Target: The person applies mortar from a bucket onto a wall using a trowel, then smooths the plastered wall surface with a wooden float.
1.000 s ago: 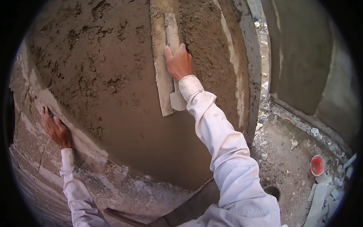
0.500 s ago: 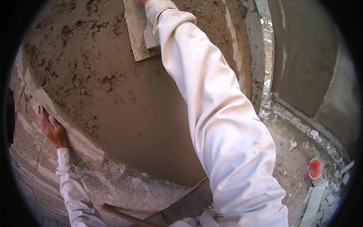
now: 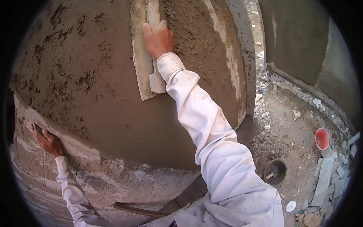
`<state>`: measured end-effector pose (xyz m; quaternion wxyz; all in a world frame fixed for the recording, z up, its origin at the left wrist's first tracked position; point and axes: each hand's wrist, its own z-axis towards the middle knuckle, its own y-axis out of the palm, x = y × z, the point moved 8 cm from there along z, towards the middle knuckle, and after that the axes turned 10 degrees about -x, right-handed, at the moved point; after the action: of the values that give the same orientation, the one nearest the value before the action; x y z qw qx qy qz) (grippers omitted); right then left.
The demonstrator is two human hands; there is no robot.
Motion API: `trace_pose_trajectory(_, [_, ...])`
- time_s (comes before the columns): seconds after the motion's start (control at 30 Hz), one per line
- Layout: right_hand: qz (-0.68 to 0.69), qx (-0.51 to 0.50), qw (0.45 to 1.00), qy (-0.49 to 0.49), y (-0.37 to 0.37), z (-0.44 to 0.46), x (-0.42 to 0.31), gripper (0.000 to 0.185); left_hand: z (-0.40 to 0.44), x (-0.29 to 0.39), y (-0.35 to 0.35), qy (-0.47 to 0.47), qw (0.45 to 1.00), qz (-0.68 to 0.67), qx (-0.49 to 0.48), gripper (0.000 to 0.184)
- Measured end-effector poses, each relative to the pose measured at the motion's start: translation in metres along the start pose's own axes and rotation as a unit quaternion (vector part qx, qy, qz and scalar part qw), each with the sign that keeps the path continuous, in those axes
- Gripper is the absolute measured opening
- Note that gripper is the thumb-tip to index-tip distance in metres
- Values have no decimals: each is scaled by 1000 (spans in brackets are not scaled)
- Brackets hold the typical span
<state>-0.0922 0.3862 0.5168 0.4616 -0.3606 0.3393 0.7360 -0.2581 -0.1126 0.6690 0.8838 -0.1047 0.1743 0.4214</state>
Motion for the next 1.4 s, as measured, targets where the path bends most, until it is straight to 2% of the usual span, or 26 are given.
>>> trace_pose_trajectory(0.13, [-29,26,999,-7,-1,-34,41,61,-2,1,0,2,1000,0,-5,48])
trace_pose_trajectory(0.23, [11,13,999,44,-1,-61,84,64,-3,0,1,0,1000,-3,-3,48])
trace_pose_trajectory(0.33, [46,5,996,70,-8,-96,112,62,-4,-2,3,7,1000,1,0,50])
trace_pose_trajectory(0.43, [25,37,993,112,-1,-125,174,57,-4,-3,2,7,1000,-6,-5,48])
trace_pose_trajectory(0.6, [46,28,991,126,6,-176,184,57,-8,-3,-6,-1,1000,17,-3,48])
trace_pose_trajectory(0.67, [54,15,992,111,17,-178,164,58,-6,-3,-6,-6,1000,15,8,47])
trace_pose_trajectory(0.73, [83,-15,994,68,39,-175,111,59,-5,-7,-6,-3,1000,14,10,46])
trace_pose_trajectory(0.8, [-69,-70,992,-78,71,-141,13,60,-6,-12,-2,-19,1000,20,5,47])
trace_pose_trajectory(0.87, [-101,-178,972,-114,94,-109,-66,60,-5,-14,-3,-24,1000,18,-3,47])
trace_pose_trajectory(0.93, [-128,-148,950,-241,110,-68,-131,61,-2,-8,-8,-32,999,24,-2,46])
trace_pose_trajectory(1.07, [-167,-102,933,-303,104,43,-224,58,-1,-13,-6,-32,999,4,-5,45])
trace_pose_trajectory(1.17, [-168,-45,944,-282,75,118,-241,52,1,-9,-6,-32,999,5,-8,44])
trace_pose_trajectory(1.27, [-167,9,956,-242,34,179,-225,47,3,-4,-3,-29,1000,7,-8,45])
trace_pose_trajectory(1.37, [-409,-13,865,-289,29,227,-193,33,2,-1,-2,-27,1000,8,-11,45])
trace_pose_trajectory(1.4, [-403,4,870,-284,18,229,-176,31,1,0,-2,-28,1000,1,-10,45])
